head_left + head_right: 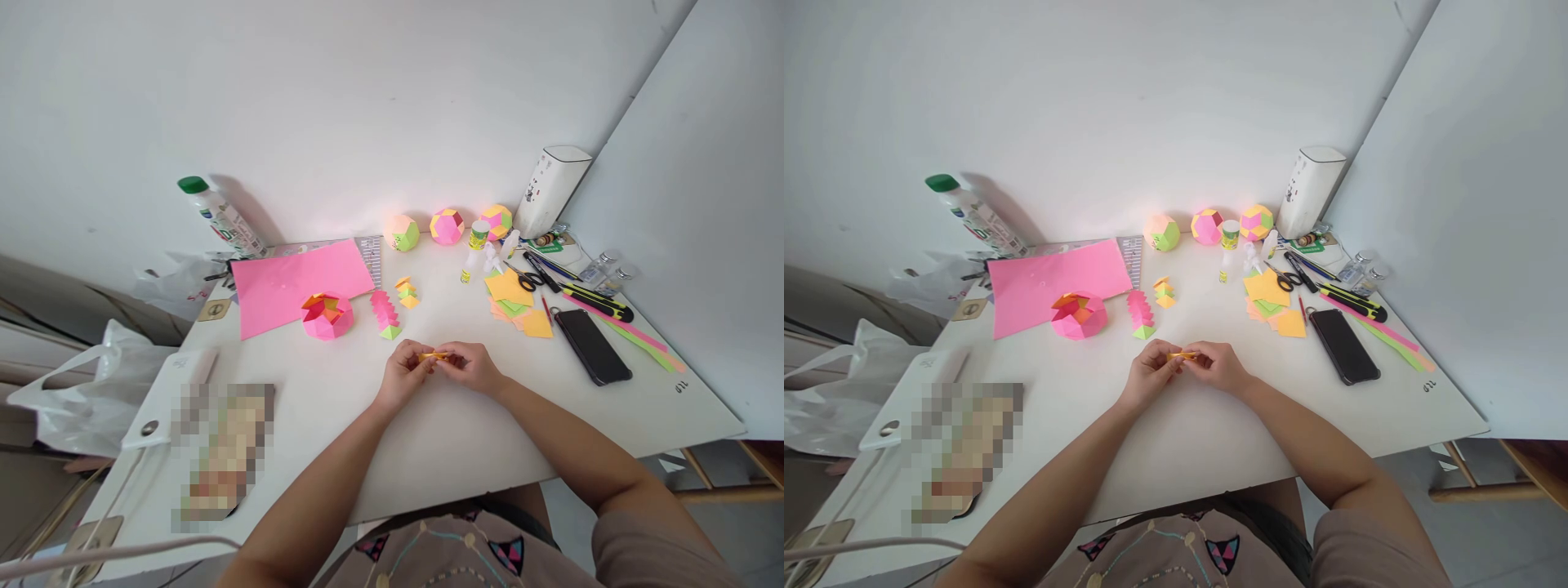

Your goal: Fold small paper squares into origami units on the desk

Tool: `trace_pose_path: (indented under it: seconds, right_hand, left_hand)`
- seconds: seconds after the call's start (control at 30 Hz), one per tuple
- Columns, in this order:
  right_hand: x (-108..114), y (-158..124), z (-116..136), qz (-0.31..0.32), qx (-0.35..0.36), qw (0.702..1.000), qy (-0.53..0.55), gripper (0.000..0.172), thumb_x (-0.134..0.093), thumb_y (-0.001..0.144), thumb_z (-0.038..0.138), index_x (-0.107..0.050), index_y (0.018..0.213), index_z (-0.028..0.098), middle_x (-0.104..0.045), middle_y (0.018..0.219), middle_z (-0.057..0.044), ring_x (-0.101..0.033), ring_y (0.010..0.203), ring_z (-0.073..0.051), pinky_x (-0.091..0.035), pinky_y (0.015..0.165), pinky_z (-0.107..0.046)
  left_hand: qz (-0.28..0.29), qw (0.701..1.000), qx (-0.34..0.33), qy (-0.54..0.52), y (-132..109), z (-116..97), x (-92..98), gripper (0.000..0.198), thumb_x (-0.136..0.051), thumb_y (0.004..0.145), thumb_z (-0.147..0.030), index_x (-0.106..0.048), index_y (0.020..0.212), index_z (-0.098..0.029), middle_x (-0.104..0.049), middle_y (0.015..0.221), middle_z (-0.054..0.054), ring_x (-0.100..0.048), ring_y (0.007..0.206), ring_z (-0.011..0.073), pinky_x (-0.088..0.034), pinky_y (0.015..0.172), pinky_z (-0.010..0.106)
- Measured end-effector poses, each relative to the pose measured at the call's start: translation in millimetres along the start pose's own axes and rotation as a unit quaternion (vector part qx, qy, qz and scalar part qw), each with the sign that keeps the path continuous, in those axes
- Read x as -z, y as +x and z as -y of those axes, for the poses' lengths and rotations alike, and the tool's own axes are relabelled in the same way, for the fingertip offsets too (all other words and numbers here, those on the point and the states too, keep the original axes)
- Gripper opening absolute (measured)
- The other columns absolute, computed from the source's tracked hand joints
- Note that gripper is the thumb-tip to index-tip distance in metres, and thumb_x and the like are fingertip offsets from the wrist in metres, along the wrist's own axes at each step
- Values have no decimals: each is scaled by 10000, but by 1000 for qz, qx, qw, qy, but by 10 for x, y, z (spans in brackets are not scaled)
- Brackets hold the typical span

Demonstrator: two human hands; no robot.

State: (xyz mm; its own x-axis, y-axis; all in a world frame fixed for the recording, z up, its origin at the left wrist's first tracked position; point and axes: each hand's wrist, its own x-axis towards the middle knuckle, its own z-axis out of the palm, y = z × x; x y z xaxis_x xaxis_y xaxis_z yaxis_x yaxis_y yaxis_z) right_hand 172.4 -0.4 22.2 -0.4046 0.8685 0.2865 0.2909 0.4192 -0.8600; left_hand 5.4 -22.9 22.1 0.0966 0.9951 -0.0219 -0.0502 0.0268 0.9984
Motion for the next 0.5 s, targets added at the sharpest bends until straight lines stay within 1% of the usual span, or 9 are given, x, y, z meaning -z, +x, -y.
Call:
trace_pose_path:
  seconds: [0.1, 0.2, 0.33, 0.4, 0.5]
  right_hand:
    - [-4, -2, -19, 2, 3, 1000, 2, 195, -561, 803, 324, -657, 890, 177, -669, 717, -41, -568, 528, -112, -474, 497, -230]
    - [-1, -6, -44, 6, -1, 1000, 12, 206, -551, 813, 326, -651, 916, 178, -671, 716, -42, -589, 516, -118, -490, 494, -236]
    - [6, -6, -70, 10, -16, 999, 32, 219, -543, 826, 342, -646, 935, 183, -679, 724, -38, -613, 500, -122, -517, 503, -246]
    - [10, -3, -75, 10, -19, 999, 36, 215, -549, 825, 346, -645, 929, 184, -686, 751, -39, -619, 501, -120, -525, 512, -248]
    - [12, -1, -81, 13, -19, 999, 36, 198, -547, 830, 346, -648, 908, 193, -687, 763, -33, -615, 498, -113, -524, 510, -244]
  left_hand:
    - [6, 1000, -14, 6, -5, -17, -1, 227, -648, 735, -378, -618, 829, -173, -532, 979, 45, -579, 575, 73, -440, 431, 195]
    - [12, 1000, -9, 8, -13, -24, -4, 231, -630, 747, -392, -619, 808, -169, -539, 1017, 55, -573, 547, 64, -445, 415, 196]
    - [12, 1000, 4, 8, -22, -23, -13, 274, -615, 748, -426, -619, 802, -158, -551, 1070, 80, -596, 599, 92, -416, 394, 183]
    - [17, 1000, 3, 5, -21, -27, -17, 281, -611, 751, -430, -607, 795, -153, -569, 1045, 83, -599, 610, 101, -396, 391, 180]
    - [27, 1000, 8, 7, -20, -49, -17, 280, -609, 754, -434, -591, 782, -156, -599, 911, 61, -597, 613, 111, -383, 405, 182]
